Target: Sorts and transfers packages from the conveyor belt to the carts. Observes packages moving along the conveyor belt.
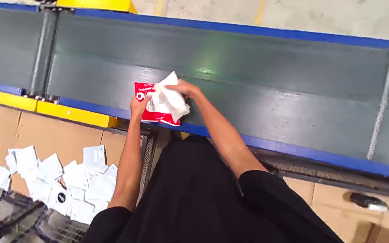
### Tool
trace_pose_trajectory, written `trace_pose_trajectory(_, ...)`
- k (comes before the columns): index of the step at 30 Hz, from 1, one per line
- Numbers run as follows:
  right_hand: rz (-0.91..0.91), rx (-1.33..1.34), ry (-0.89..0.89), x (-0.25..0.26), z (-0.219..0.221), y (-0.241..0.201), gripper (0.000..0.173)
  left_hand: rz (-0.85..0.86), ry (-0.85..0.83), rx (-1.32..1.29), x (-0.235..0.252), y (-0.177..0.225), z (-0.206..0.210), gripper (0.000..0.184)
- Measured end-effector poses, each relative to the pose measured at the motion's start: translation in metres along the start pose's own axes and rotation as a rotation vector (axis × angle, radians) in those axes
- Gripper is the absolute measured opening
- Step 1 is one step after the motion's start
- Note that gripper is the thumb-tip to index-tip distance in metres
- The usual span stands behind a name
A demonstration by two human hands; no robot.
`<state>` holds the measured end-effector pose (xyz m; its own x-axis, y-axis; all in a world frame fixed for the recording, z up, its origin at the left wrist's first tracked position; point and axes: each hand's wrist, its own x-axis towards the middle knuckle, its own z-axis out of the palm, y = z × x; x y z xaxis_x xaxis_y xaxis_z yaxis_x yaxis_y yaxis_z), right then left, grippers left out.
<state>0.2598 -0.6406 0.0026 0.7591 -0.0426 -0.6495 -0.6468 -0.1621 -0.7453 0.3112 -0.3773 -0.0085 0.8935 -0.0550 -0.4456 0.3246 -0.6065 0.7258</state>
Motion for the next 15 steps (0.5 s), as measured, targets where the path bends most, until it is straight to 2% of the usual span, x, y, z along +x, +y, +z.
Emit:
trace_pose_trajectory(2, -0.061, 0.07, 0.05, -0.031, 0.017, 0.028, 0.081, 0.014, -0.24, -0.247, -0.025, 0.006, 0.011, 0.068)
trace_pose_trajectory(5, -0.174, 0.426, 0.069, -0.11, 0.022, 0.069, 0.07, 0.004, -0.576, -0.483, -0.08, 0.011, 0.027, 0.053)
trace_pose_trajectory(7, -0.289, 0.682, 0.107, -0.168, 0.025, 0.106, 0.071, 0.031, -0.711, -0.46, -0.115, 0.01, 0.04, 0.044)
trace_pose_trajectory(10, -0.297, 0.929, 0.215, -0.256, 0.044, 0.159, 0.076, 0.076, -0.943, -0.42, -0.147, 0.008, 0.063, 0.045)
trace_pose_trajectory(12, -0.261, 1.06, 0.279, -0.3, 0.059, 0.189, 0.061, 0.093, -1.047, -0.334, -0.174, 0.019, 0.09, 0.05)
trace_pose_trajectory(15, -0.335, 1.222, 0.463, -0.345, 0.082, 0.232, 0.049, 0.182, -1.218, -0.19, -0.224, 0.04, 0.136, 0.057)
